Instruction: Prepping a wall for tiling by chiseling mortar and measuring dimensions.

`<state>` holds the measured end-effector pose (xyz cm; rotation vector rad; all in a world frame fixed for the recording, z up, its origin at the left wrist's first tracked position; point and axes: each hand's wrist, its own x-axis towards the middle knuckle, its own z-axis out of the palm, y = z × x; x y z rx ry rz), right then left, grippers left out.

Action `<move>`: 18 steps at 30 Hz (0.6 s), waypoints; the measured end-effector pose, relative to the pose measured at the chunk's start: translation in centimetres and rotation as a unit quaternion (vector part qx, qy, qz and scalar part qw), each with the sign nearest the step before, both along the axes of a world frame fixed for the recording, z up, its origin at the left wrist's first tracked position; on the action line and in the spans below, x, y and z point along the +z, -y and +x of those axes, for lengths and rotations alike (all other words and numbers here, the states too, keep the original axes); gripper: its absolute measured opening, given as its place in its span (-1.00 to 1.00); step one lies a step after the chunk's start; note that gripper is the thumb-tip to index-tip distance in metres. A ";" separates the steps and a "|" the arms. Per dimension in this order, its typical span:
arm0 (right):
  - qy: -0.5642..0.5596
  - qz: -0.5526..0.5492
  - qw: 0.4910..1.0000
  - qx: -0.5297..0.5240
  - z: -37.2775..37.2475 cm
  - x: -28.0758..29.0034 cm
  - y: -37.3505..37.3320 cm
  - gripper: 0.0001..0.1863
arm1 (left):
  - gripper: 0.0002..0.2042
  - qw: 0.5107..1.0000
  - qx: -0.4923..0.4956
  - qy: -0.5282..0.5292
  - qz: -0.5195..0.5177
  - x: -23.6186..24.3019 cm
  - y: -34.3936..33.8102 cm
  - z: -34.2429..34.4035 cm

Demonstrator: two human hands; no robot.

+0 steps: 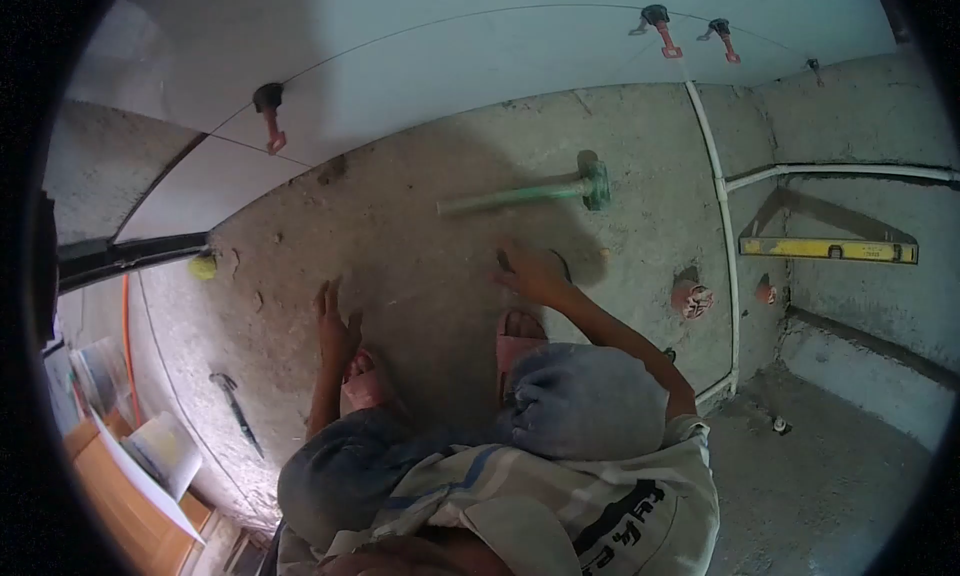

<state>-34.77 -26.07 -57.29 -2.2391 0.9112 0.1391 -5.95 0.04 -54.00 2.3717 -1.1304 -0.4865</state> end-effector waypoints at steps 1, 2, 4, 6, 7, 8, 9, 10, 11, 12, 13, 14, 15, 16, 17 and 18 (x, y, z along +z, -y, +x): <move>-0.054 0.013 0.998 0.008 0.2 2.0 1.4 -0.51 | -0.44 1.000 -0.006 0.001 -0.002 0.5 1.7 -0.3; -0.106 0.028 0.994 0.025 0.5 2.9 2.6 -0.48 | -0.41 0.999 0.009 0.043 0.023 0.9 2.7 -0.5; -0.088 -0.013 0.996 0.023 -3.6 1.7 1.1 -0.56 | -0.37 0.993 0.053 0.078 0.068 -1.2 -1.5 -2.8; 0.008 -0.020 1.000 -0.022 -2.6 1.6 1.1 -0.64 | -0.33 0.932 0.345 0.071 0.086 -3.7 -10.6 0.5; -0.014 -0.101 0.992 0.072 -4.9 -1.4 2.4 -0.65 | -0.34 0.901 0.380 0.146 0.151 -7.2 -16.3 0.9; -0.057 -0.108 0.991 0.050 -4.7 1.0 3.2 -0.63 | -0.33 0.854 0.419 0.216 0.222 -9.1 -22.7 1.4; -0.016 -0.186 0.981 0.047 -8.8 0.0 6.3 -0.66 | -0.34 0.819 0.449 0.126 0.335 -10.6 -22.7 0.4; 0.024 -0.260 0.965 0.000 -11.4 -1.4 10.0 -0.64 | -0.35 0.805 0.475 0.118 0.337 -11.7 -23.0 -1.7; 0.006 -0.118 0.989 -0.093 -9.0 -0.3 10.6 -0.57 | -0.39 0.785 0.479 0.115 0.376 -10.9 -29.1 -2.1; 0.069 -0.157 0.983 -0.069 -11.3 -5.0 14.0 -0.44 | -0.43 0.783 0.472 0.093 0.394 -10.7 -32.3 -2.7; 0.019 -0.030 0.987 -0.155 -7.4 -3.8 10.6 -0.40 | -0.43 0.754 0.494 0.100 0.420 -9.1 -36.4 -5.5; -0.046 0.074 0.966 -0.243 -4.1 0.3 7.7 -0.35 | -0.51 0.729 0.579 0.125 0.343 -8.5 -38.5 -8.2; -0.046 0.063 0.970 -0.232 -4.0 -0.3 8.4 -0.35 | -0.59 0.704 0.652 0.142 0.243 -9.1 -38.4 -9.7; -0.057 0.126 0.960 -0.242 -3.8 -2.7 8.7 -0.33 | -0.64 0.786 0.557 0.143 0.225 -7.3 -41.2 -10.4; -0.084 0.166 0.949 -0.254 -4.8 -3.9 9.8 -0.31 | -0.64 0.781 0.567 0.128 0.229 -7.4 -41.0 -11.5; -0.088 0.156 0.953 -0.244 -5.7 -4.8 10.7 -0.31 | -0.64 0.793 0.559 0.093 0.225 -7.5 -39.3 -11.6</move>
